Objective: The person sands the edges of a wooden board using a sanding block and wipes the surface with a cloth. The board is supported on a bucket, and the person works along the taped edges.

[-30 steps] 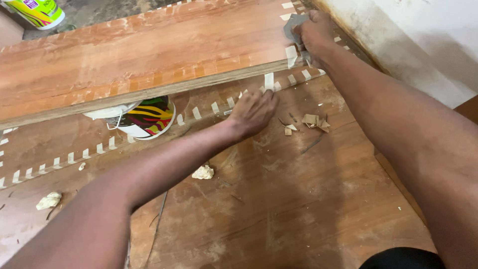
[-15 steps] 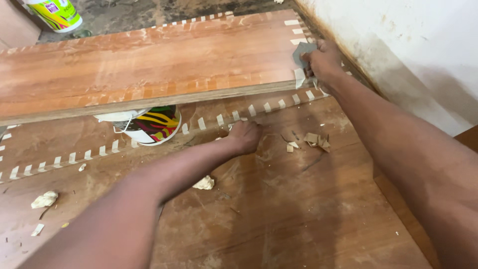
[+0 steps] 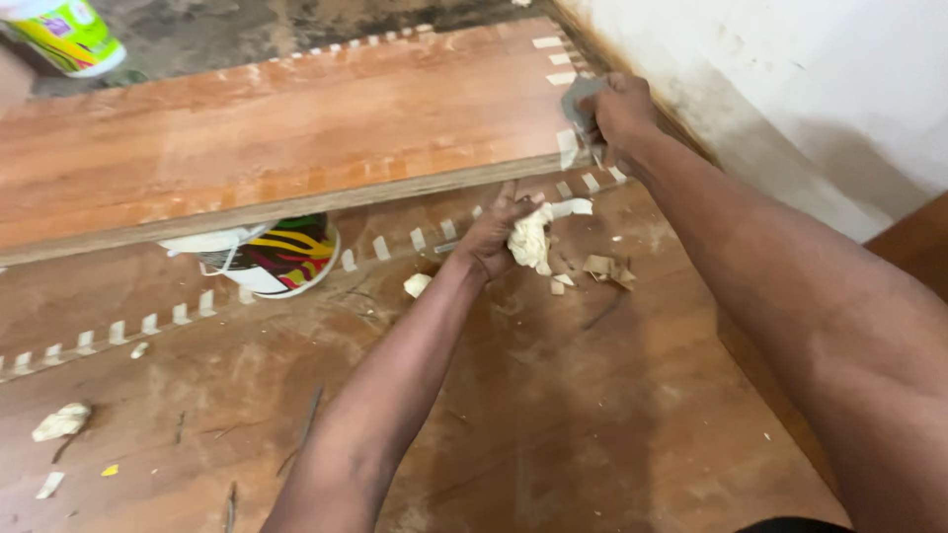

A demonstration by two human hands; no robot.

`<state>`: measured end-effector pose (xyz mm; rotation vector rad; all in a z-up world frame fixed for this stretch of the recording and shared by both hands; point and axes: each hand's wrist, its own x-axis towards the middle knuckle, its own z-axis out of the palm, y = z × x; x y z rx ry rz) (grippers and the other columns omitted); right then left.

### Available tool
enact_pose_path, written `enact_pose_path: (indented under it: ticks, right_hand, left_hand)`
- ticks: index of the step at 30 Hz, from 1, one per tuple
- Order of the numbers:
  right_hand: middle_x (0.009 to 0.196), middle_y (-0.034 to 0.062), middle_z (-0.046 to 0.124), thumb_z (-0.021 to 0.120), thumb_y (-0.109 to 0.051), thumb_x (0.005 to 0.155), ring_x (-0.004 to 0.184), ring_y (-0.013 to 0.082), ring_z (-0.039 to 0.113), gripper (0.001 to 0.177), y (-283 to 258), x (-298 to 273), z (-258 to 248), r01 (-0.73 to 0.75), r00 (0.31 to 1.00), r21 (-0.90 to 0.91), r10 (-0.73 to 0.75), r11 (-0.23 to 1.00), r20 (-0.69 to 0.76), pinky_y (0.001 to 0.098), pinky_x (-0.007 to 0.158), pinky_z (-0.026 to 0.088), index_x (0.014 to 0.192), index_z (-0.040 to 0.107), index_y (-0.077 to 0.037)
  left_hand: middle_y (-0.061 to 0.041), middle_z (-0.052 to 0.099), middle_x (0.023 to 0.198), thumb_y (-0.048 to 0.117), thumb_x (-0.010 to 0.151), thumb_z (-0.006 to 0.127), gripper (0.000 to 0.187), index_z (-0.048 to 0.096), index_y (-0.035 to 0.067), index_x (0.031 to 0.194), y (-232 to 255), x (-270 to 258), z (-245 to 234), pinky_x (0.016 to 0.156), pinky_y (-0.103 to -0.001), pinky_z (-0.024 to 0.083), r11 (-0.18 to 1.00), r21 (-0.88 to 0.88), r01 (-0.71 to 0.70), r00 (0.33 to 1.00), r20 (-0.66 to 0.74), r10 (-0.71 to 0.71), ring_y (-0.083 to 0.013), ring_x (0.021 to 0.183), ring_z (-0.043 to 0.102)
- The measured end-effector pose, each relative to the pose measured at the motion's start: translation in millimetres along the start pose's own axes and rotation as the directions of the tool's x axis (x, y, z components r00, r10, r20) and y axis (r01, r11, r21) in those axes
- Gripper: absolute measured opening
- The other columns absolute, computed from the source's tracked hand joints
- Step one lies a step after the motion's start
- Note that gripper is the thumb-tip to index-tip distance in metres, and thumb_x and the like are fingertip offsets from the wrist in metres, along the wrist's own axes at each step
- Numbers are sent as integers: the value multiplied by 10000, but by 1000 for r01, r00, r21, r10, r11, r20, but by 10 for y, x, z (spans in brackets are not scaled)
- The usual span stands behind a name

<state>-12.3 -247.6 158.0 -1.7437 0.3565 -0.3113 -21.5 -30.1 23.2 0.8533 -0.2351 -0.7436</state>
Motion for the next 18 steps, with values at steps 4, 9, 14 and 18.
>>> enact_pose_path:
  ticks: [4, 9, 14, 18]
  right_hand:
    - [765, 90, 632, 678, -38, 887, 605, 170, 573, 94, 36, -12, 2, 138, 990, 13, -138, 990, -7, 350, 499, 452, 973, 642, -26]
    - [920, 128, 720, 689, -52, 833, 815, 206, 692, 171, 55, 38, -10, 262, 965, -306, -249, 915, 81, 359, 693, 541, 995, 693, 4]
    - [908, 116, 688, 675, -47, 844, 789, 199, 672, 178, 85, 99, -11, 360, 933, -344, -339, 867, 121, 362, 672, 529, 1011, 647, 7]
    - [895, 41, 686, 665, -56, 866, 787, 144, 672, 149, 117, 133, -53, 333, 928, -135, -299, 933, 221, 306, 663, 539, 1010, 641, -23]
  left_hand:
    - [-175, 535, 1440, 138, 907, 712, 954, 104, 208, 1639, -13, -70, 52, 720, -435, 647, 993, -95, -67, 998, -9, 67, -246, 853, 708]
    - [-147, 661, 1215, 164, 911, 707, 689, 435, 56, 1535, 75, -88, 136, 672, -417, 663, 981, -151, -120, 982, -166, 95, -225, 790, 743]
    - [-161, 744, 946, 274, 911, 757, 441, 609, -6, 1217, 190, -94, 157, 646, -438, 656, 967, -245, -71, 954, -298, -5, -268, 742, 737]
    - [-131, 723, 860, 425, 844, 810, 511, 634, 49, 1142, 363, 19, 198, 622, -489, 622, 965, -246, -90, 973, -229, 32, -278, 690, 699]
